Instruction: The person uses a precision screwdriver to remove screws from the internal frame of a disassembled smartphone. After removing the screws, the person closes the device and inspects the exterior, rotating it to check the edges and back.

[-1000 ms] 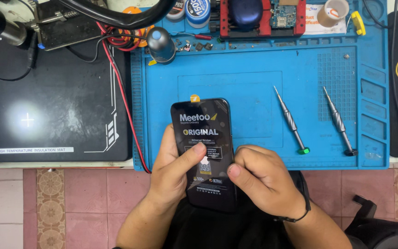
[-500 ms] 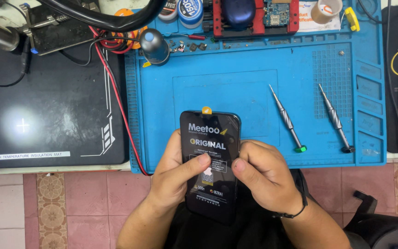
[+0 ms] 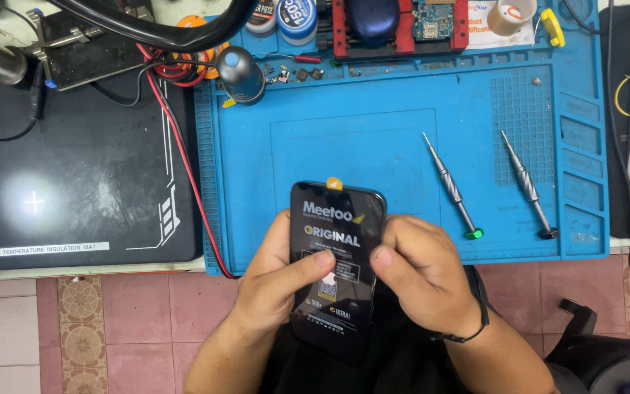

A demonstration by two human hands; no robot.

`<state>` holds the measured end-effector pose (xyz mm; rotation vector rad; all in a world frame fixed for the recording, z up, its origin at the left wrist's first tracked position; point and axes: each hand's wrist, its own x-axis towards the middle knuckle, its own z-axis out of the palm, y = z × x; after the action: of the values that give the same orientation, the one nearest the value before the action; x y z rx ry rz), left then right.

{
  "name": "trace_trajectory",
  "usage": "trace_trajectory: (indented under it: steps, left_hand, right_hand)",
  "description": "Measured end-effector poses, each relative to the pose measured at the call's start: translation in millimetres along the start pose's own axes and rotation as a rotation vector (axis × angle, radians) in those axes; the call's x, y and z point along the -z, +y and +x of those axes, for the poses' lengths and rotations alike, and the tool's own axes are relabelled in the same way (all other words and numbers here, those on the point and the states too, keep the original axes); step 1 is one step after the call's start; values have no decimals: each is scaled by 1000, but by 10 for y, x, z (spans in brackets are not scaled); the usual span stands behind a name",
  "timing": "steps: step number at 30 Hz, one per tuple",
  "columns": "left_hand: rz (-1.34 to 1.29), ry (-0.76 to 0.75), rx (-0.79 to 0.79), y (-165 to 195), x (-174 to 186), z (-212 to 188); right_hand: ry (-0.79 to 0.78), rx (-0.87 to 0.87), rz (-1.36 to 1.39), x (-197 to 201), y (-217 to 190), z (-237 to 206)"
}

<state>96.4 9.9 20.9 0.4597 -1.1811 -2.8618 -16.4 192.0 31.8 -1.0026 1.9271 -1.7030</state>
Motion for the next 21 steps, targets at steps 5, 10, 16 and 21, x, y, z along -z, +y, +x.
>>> trace_trajectory:
  steps: [5,10,16,21]
  left_hand:
    - [-10,-2,32,-5,-11,-18]
    - [12,-11,10,-28,-7,-36]
    - [13,1,-2,-25,-30,-17]
    - [5,192,-81,59,-139,76]
  right_hand:
    - [12,-7,-47,6,-55,8]
    - [29,-26,-73,-7,-89,-8]
    - [40,-40,-63,-8,-60,-8]
    - [-46,-19,37,-18,2,-37]
